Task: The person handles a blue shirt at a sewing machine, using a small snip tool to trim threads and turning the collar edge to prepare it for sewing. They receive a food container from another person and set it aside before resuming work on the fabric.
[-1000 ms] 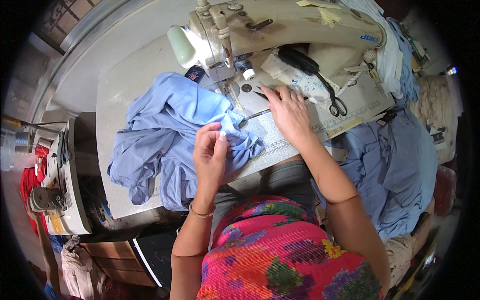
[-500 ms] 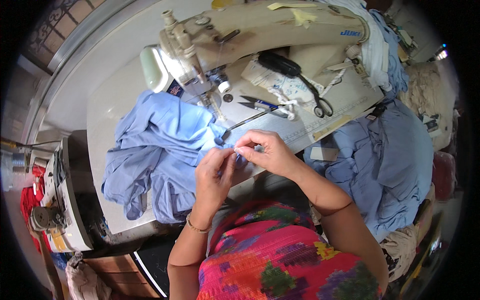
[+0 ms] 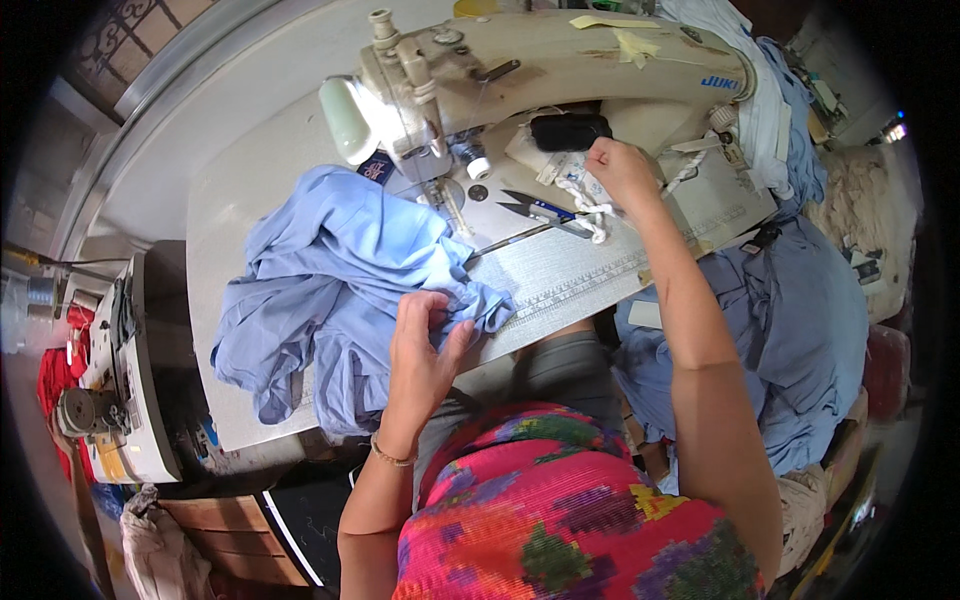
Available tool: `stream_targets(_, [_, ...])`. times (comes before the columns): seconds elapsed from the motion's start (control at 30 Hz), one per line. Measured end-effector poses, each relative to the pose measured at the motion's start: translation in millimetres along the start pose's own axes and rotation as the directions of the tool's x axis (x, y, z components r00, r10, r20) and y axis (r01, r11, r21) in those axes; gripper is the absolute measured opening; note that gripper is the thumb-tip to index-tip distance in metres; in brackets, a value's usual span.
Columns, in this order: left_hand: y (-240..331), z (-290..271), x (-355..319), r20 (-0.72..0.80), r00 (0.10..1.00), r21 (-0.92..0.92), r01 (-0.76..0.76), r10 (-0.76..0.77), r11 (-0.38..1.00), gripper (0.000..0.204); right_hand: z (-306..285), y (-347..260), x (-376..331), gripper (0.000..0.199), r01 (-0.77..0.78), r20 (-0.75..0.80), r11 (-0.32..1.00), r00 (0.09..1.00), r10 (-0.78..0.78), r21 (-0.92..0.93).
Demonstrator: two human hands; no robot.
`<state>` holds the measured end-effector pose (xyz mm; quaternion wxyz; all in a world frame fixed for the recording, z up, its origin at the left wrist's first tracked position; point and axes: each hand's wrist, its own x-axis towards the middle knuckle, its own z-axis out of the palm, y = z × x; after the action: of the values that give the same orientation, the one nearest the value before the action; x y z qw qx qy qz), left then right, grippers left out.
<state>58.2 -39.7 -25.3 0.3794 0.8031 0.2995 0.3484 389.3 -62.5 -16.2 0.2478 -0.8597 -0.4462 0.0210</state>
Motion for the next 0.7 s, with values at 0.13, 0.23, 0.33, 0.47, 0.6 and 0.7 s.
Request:
stream_targets(0.13, [-4.7, -2.5, -1.6, -0.015, 1.000, -0.058, 0.013, -0.014, 0.998, 0.026, -3.7, -31.2, -27.2, 0.016, 0.240, -0.149, 0.955, 0.965, -0.215, 0.175])
stream_targets(0.23, [-10.4, -2.3, -1.9, -0.020, 0.999, -0.086, 0.042, -0.044, 0.995, 0.022, 8.7, -74.1, -76.8, 0.035, -0.048, 0.385, 0.678, 0.851, -0.356, 0.733])
stream_targets(0.33, [-14.6, -1.5, -1.5, -0.011, 0.998, -0.140, 0.067, -0.069, 0.988, 0.020, 24.1, -102.2, -109.9, 0.047, 0.143, 0.402, 0.704, 0.735, -0.547, 0.696])
stream_targets(0.47, [-7.9, -9.1, -0.4, 0.022, 0.999, 0.007, 0.034, -0.034, 0.999, 0.024, 35.9, -115.7, -108.8, 0.048, 0.074, 0.461, 0.691, 0.693, -0.554, 0.719])
stream_targets(0.6, [-12.3, -22.0, 0.7, -0.030, 0.994, 0.331, -0.093, 0.109, 0.939, 0.029, 38.6, -123.8, -113.2, 0.053, -0.432, 0.509, 0.274, 0.664, -0.547, 0.859])
stream_targets(0.7, [-18.0, -31.2, 0.5, -0.006, 0.995, 0.465, -0.090, 0.104, 0.881, 0.026, 39.2, -122.2, -116.1, 0.054, -0.562, 0.541, 0.142, 0.650, -0.533, 0.815])
